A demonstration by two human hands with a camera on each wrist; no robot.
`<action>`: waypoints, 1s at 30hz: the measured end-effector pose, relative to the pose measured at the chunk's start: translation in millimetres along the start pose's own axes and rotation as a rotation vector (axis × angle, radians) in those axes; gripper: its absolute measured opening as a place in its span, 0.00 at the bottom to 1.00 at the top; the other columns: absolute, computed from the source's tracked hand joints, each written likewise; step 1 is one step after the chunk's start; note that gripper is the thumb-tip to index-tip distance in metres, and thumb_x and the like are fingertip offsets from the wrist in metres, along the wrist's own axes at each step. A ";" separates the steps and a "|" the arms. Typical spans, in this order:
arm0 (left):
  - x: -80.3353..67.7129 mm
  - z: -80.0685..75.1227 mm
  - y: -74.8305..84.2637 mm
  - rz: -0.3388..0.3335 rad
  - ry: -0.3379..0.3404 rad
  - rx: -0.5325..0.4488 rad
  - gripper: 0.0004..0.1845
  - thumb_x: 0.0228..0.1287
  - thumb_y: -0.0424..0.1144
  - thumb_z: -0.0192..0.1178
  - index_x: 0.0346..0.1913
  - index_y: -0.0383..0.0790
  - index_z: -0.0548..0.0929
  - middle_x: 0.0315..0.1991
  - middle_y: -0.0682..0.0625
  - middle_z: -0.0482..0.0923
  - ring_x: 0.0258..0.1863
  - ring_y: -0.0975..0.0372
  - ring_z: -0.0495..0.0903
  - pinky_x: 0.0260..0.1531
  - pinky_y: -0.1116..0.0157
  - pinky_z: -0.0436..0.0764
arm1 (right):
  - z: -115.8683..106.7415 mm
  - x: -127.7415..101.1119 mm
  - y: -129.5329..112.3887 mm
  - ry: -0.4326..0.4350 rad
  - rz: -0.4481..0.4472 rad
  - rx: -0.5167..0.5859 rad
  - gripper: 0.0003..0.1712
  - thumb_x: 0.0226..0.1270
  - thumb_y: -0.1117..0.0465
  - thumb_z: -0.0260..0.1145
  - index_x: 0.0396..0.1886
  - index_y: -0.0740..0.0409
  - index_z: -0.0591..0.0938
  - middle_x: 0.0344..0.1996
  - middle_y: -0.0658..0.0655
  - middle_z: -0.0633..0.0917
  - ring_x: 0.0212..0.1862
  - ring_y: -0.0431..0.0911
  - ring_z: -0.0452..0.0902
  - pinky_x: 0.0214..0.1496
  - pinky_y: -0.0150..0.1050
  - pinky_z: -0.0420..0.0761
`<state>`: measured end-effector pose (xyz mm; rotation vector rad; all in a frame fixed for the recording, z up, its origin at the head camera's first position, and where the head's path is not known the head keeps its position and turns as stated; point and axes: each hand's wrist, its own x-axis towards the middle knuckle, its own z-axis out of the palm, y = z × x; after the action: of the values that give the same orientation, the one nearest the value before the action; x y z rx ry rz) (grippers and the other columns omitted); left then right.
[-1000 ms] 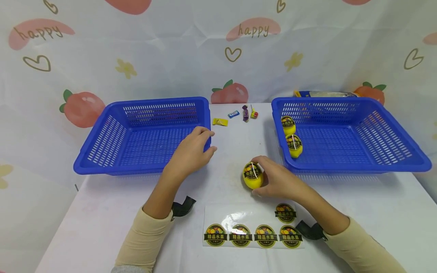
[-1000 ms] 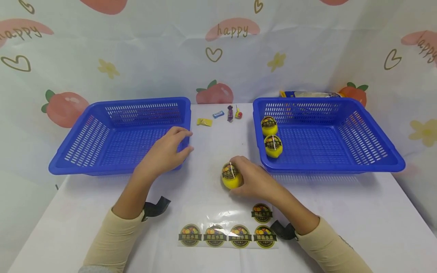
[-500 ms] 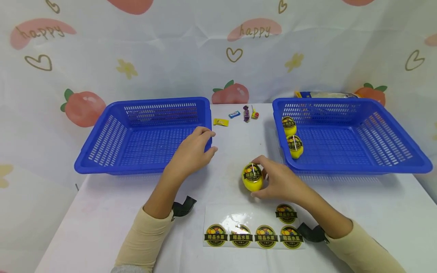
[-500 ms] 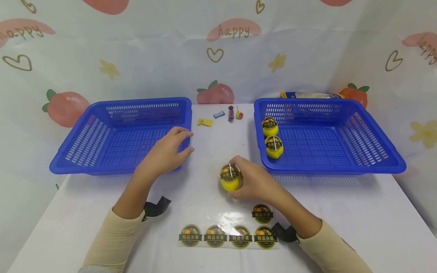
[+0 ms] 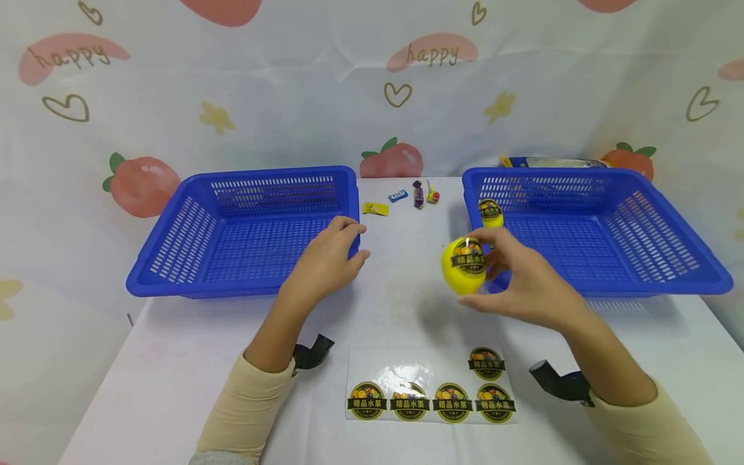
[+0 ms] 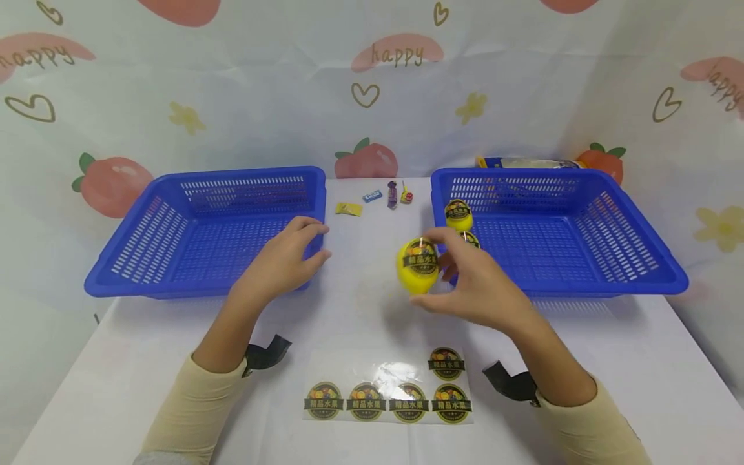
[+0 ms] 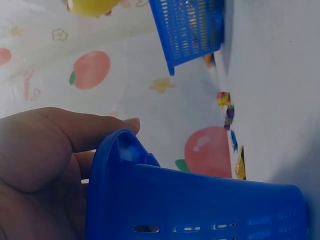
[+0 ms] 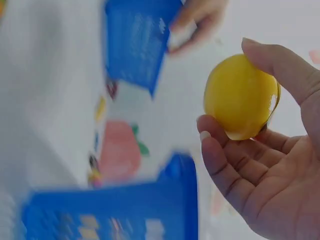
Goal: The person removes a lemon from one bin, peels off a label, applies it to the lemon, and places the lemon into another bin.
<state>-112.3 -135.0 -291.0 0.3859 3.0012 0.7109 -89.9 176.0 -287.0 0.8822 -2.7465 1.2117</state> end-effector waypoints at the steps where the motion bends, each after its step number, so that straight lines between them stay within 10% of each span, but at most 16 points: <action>1: 0.1 0.0 0.2 -0.001 -0.001 0.000 0.24 0.71 0.41 0.61 0.66 0.36 0.76 0.65 0.42 0.69 0.63 0.49 0.72 0.63 0.51 0.72 | -6.6 0.8 3.8 0.027 0.007 0.009 0.50 0.46 0.61 0.85 0.68 0.56 0.68 0.48 0.56 0.81 0.37 0.47 0.80 0.39 0.33 0.81; 7: 0.3 0.8 1.0 -0.008 -0.010 -0.001 0.24 0.72 0.41 0.61 0.67 0.36 0.75 0.66 0.42 0.68 0.63 0.49 0.72 0.63 0.51 0.72 | -44.4 2.4 38.5 0.097 0.193 -0.033 0.54 0.54 0.62 0.81 0.76 0.54 0.60 0.60 0.64 0.73 0.44 0.56 0.78 0.38 0.23 0.77; 12: 0.2 1.3 0.7 -0.011 -0.013 -0.002 0.24 0.72 0.42 0.60 0.67 0.37 0.76 0.66 0.42 0.68 0.63 0.49 0.72 0.63 0.52 0.72 | -63.0 1.0 64.5 0.038 0.360 -0.133 0.55 0.58 0.56 0.78 0.76 0.62 0.54 0.60 0.71 0.71 0.50 0.65 0.76 0.40 0.37 0.82; 16: 0.4 1.2 0.2 -0.014 -0.006 0.001 0.24 0.72 0.42 0.60 0.67 0.37 0.76 0.66 0.43 0.68 0.63 0.49 0.72 0.63 0.51 0.72 | -65.8 3.0 78.8 -0.043 0.395 -0.179 0.54 0.60 0.55 0.77 0.74 0.68 0.54 0.58 0.75 0.71 0.52 0.67 0.73 0.49 0.59 0.78; 30: -0.2 1.5 -0.7 -0.010 -0.006 0.000 0.24 0.73 0.42 0.60 0.67 0.37 0.76 0.67 0.42 0.67 0.64 0.49 0.71 0.63 0.51 0.71 | -63.1 5.2 104.3 -0.267 0.489 -0.205 0.49 0.62 0.50 0.75 0.67 0.74 0.59 0.60 0.78 0.68 0.57 0.70 0.68 0.58 0.69 0.68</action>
<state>-112.1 -135.0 -292.7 0.3728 2.9957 0.7075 -159.5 273.0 -312.2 0.3840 -3.3588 0.8736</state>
